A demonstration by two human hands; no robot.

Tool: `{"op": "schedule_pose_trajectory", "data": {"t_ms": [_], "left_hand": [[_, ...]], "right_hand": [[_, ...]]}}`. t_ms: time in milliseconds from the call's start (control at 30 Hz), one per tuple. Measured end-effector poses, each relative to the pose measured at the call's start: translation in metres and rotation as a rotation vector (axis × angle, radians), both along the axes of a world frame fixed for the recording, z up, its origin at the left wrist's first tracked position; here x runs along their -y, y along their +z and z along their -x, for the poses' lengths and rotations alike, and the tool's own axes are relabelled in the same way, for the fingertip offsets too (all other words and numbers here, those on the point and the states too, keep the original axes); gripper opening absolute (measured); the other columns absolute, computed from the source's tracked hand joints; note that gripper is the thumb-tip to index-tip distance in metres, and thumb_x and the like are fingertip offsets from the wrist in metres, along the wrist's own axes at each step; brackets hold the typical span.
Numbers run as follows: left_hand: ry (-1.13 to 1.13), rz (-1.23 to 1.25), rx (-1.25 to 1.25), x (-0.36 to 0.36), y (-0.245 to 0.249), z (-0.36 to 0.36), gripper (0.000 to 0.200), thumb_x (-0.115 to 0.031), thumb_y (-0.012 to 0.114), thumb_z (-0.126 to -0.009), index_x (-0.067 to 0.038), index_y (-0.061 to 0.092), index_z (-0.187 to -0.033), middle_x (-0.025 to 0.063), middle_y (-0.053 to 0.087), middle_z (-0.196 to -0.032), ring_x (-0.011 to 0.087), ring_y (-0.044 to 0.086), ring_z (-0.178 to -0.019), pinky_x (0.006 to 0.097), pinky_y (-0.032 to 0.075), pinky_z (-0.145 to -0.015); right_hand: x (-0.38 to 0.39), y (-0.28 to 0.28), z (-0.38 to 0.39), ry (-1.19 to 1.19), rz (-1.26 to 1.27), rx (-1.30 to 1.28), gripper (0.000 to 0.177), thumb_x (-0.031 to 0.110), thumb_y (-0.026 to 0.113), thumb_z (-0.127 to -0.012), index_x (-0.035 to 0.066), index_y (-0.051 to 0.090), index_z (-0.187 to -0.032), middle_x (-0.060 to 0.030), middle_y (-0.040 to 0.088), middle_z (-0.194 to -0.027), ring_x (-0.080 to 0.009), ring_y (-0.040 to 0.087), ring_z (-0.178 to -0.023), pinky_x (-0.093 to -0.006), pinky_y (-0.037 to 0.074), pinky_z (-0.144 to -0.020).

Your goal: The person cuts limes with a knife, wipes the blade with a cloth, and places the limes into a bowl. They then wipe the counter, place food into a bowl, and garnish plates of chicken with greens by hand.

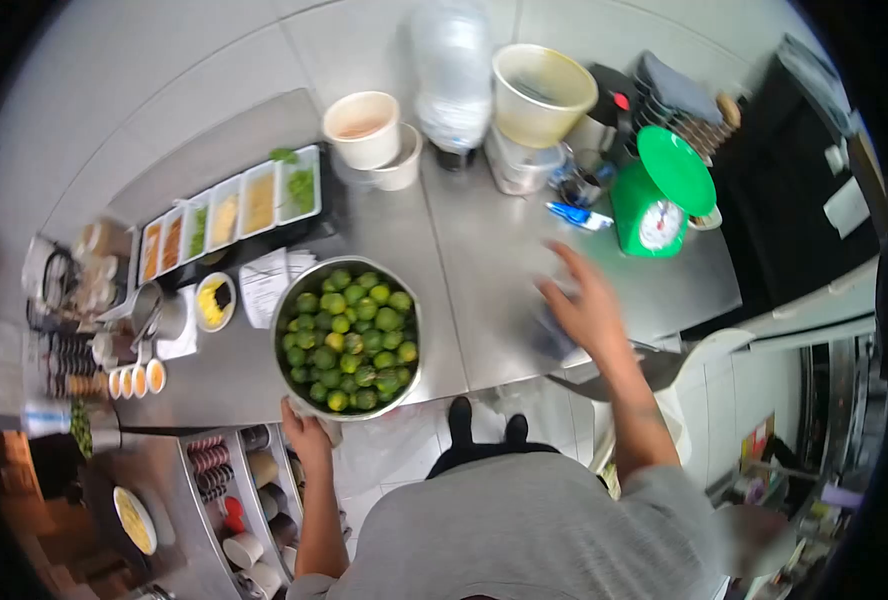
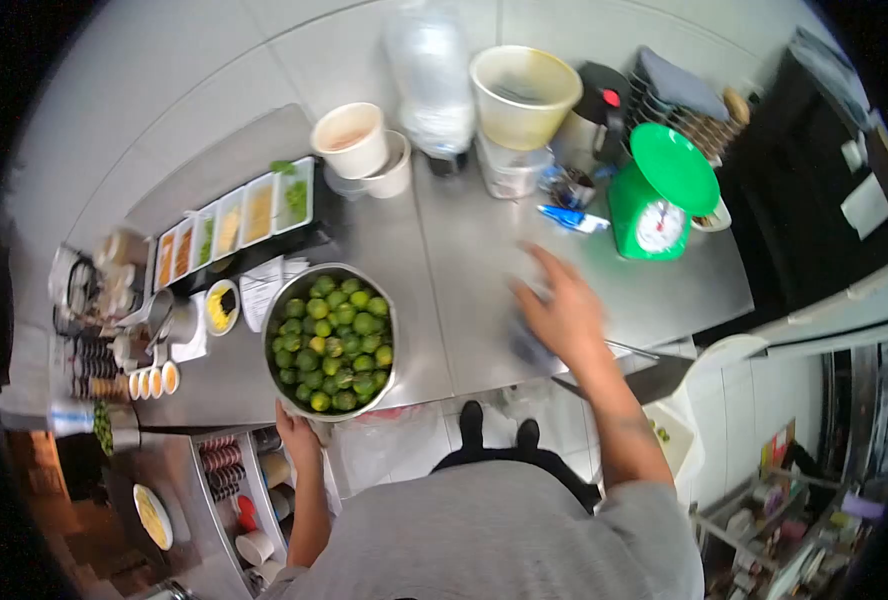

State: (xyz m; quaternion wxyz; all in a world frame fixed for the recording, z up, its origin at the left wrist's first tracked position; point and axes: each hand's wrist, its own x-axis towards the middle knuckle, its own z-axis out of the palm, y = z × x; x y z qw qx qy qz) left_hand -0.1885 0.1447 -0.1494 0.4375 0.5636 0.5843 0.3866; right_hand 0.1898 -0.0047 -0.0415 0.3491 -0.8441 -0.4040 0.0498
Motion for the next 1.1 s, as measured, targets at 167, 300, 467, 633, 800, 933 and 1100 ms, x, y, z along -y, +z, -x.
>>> {"op": "schedule_pose_trajectory", "data": {"t_ms": [167,300,467,633,800,933,1100], "left_hand": [[-0.365,-0.204,-0.301,0.05,-0.011,-0.024,0.027,0.001,0.043,-0.086,0.008,0.049,-0.111,0.0246,0.056,-0.104,0.0378,0.054,-0.097,0.0389,0.04,-0.09],[-0.45,-0.232,-0.398,0.044,-0.013,-0.016,0.023,-0.002,0.044,-0.089,0.009,0.049,-0.109,0.026,0.057,-0.103,0.0394,0.055,-0.096,0.0388,0.041,-0.087],[-0.476,-0.302,-0.415,0.037,-0.01,-0.018,0.02,-0.006,0.045,-0.089,0.007,0.053,-0.101,0.0269,0.056,-0.093,0.0456,0.052,-0.088,0.0458,0.04,-0.078],[-0.356,-0.034,-0.264,0.031,0.006,-0.012,0.02,-0.015,0.049,-0.092,0.003,0.056,-0.096,0.0188,0.059,-0.082,0.0248,0.055,-0.073,0.037,0.043,-0.069],[0.022,0.074,0.291,-0.012,0.019,0.006,0.02,-0.011,0.043,-0.093,-0.001,0.055,-0.106,0.0076,0.061,-0.1,0.0155,0.056,-0.088,0.0293,0.046,-0.077],[-0.183,0.29,0.547,-0.059,0.022,-0.006,0.032,-0.003,0.046,-0.088,-0.003,0.054,-0.119,0.007,0.06,-0.11,0.017,0.057,-0.101,0.0288,0.046,-0.086],[-0.377,0.151,0.262,-0.065,0.012,-0.022,0.053,0.012,0.044,-0.074,-0.002,0.054,-0.124,0.0094,0.059,-0.116,0.0195,0.054,-0.108,0.0297,0.041,-0.094]], "right_hand": [[0.124,-0.091,-0.022,-0.441,0.153,0.119,0.049,0.023,0.067,-0.08,0.016,0.05,-0.125,-0.0152,0.052,-0.097,-0.0361,0.06,-0.082,-0.0445,0.05,-0.07],[0.136,-0.104,-0.033,-0.363,0.104,0.209,0.019,0.008,0.058,-0.082,0.009,0.056,-0.101,-0.014,0.06,-0.088,-0.0354,0.061,-0.077,-0.0436,0.05,-0.064],[0.084,-0.071,-0.037,-0.152,0.341,0.322,0.014,0.02,0.053,-0.088,0.007,0.05,-0.093,-0.0138,0.062,-0.086,-0.0348,0.064,-0.068,-0.0452,0.05,-0.057],[-0.021,-0.053,-0.055,-0.034,0.226,0.289,0.023,0.019,0.058,-0.086,0.006,0.049,-0.103,-0.019,0.059,-0.091,-0.0376,0.063,-0.079,-0.0463,0.051,-0.065],[-0.072,-0.073,-0.075,0.011,-0.013,0.373,0.031,0.02,0.06,-0.085,0.006,0.052,-0.111,-0.018,0.061,-0.097,-0.0382,0.061,-0.084,-0.0454,0.05,-0.071],[-0.066,-0.046,-0.035,0.143,-0.1,-0.008,0.026,0.022,0.062,-0.084,0.003,0.058,-0.103,-0.0169,0.062,-0.096,-0.0316,0.063,-0.077,-0.0402,0.05,-0.068],[-0.067,-0.026,0.043,0.381,-0.206,-0.797,0.015,0.013,0.062,-0.078,0.005,0.054,-0.087,-0.0023,0.052,-0.077,-0.0112,0.048,-0.07,-0.0248,0.04,-0.06]]}}
